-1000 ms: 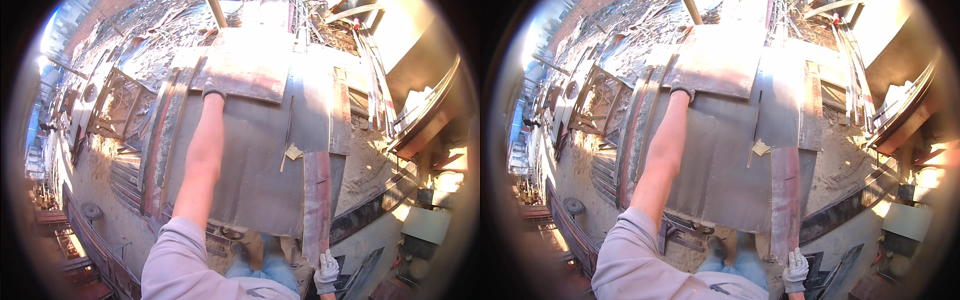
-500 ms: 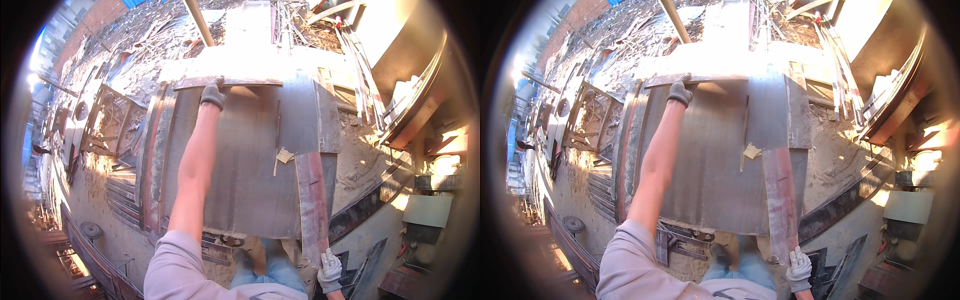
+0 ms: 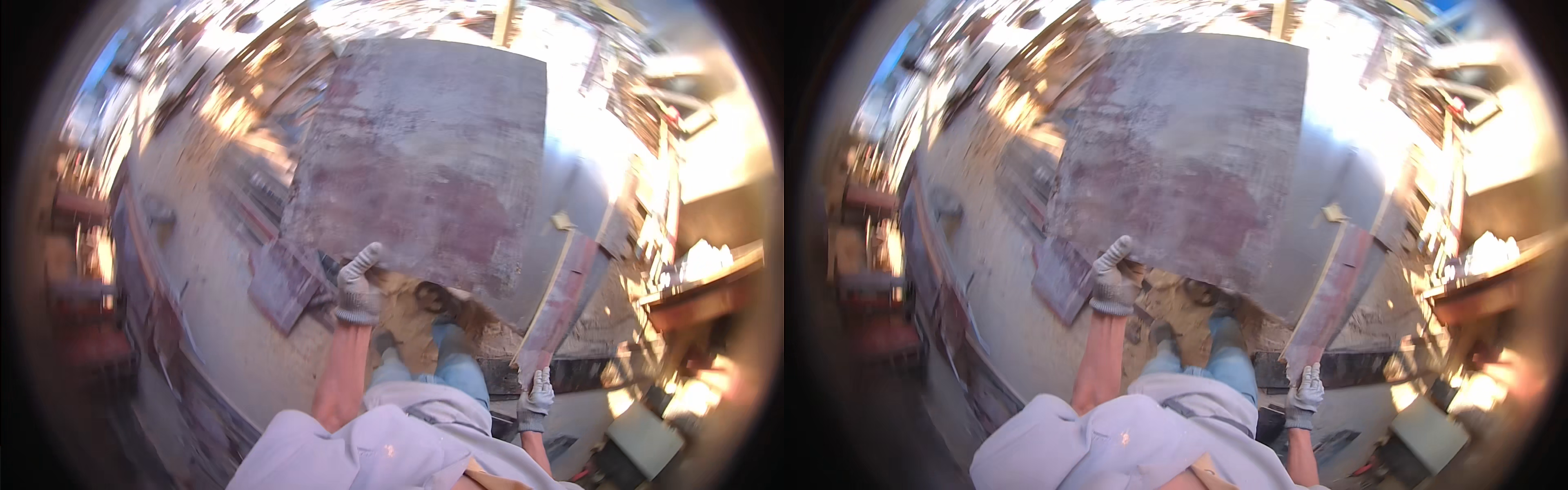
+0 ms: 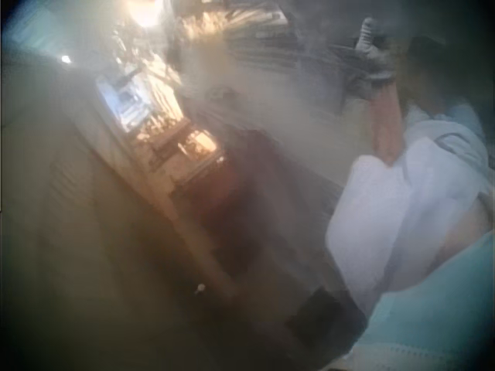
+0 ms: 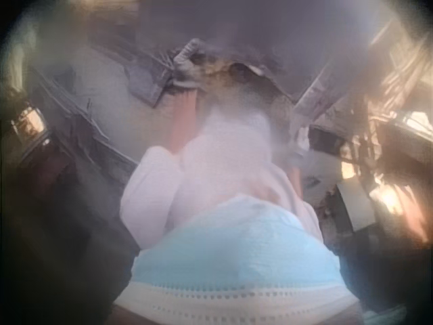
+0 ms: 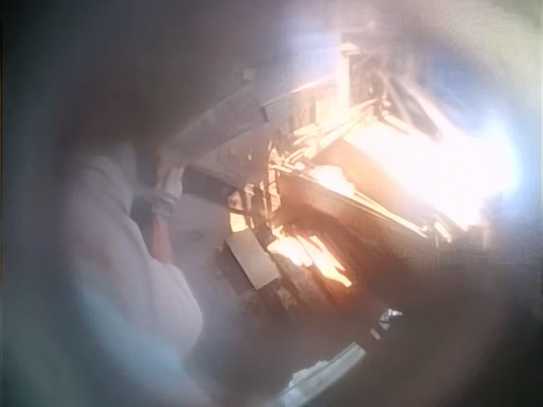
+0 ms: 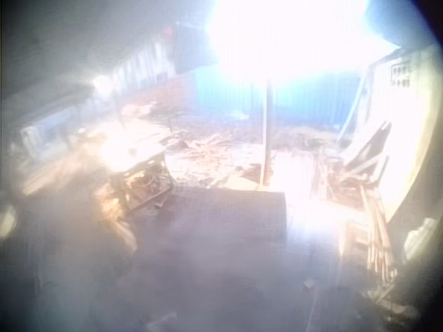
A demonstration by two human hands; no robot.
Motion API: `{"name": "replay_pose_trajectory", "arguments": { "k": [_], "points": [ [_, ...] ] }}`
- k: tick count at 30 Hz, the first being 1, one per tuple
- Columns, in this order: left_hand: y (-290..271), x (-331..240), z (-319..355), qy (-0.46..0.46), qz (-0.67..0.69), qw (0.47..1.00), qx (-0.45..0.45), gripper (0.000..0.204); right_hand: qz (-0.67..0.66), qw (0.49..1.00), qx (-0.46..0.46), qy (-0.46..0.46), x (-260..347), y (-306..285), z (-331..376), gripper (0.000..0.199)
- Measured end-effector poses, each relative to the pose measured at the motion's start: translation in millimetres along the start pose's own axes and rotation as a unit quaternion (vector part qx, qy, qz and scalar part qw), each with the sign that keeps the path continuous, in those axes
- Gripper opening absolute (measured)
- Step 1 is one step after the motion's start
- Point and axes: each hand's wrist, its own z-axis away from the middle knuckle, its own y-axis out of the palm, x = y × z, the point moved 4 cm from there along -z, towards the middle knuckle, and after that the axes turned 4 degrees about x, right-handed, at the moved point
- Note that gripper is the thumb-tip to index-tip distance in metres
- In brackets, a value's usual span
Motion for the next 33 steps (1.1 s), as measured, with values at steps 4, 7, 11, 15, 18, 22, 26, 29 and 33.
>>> {"name": "replay_pose_trajectory", "arguments": {
  "k": [4, 7, 11, 15, 18, 22, 26, 29, 33],
  "points": [
    [-106, -68, 106, 0.145, -0.015, 0.986, -0.086, 0.008, 0.005, 0.999, 0.043, -0.001, 16, 22, 12, 0.047],
    [-181, -101, 172, 0.189, 0.007, 0.971, -0.145, 0.011, 0.016, 0.996, 0.068, 0.053, 27, 30, 21, 0.044],
    [-262, -138, 239, 0.258, 0.048, 0.95, -0.171, 0.013, 0.03, 0.997, 0.064, 0.023, 52, 21, 37, 0.044],
    [-332, -177, 284, 0.284, 0.1, 0.913, -0.277, 0.013, 0.023, 0.997, 0.064, 0.038, 70, 9, 40, 0.047],
    [-373, -204, 309, 0.296, 0.092, 0.893, -0.327, 0.011, -0.043, 0.994, 0.064, 0.083, 80, 4, 36, 0.049],
    [-404, -219, 324, 0.342, 0.13, 0.878, -0.31, 0.028, 0.017, 0.996, 0.061, 0.069, 97, -6, 29, 0.048],
    [-421, -224, 320, 0.354, 0.166, 0.871, -0.297, 0.036, -0.018, 0.997, 0.053, 0.061, 108, -14, 26, 0.046],
    [-426, -225, 318, 0.359, 0.177, 0.867, -0.297, 0.035, -0.024, 0.995, 0.048, 0.089, 108, -14, 25, 0.046],
    [-418, -229, 321, 0.38, 0.186, 0.866, -0.266, 0.033, -0.024, 0.993, 0.04, 0.105, 97, -10, 23, 0.045]
  ]
}}
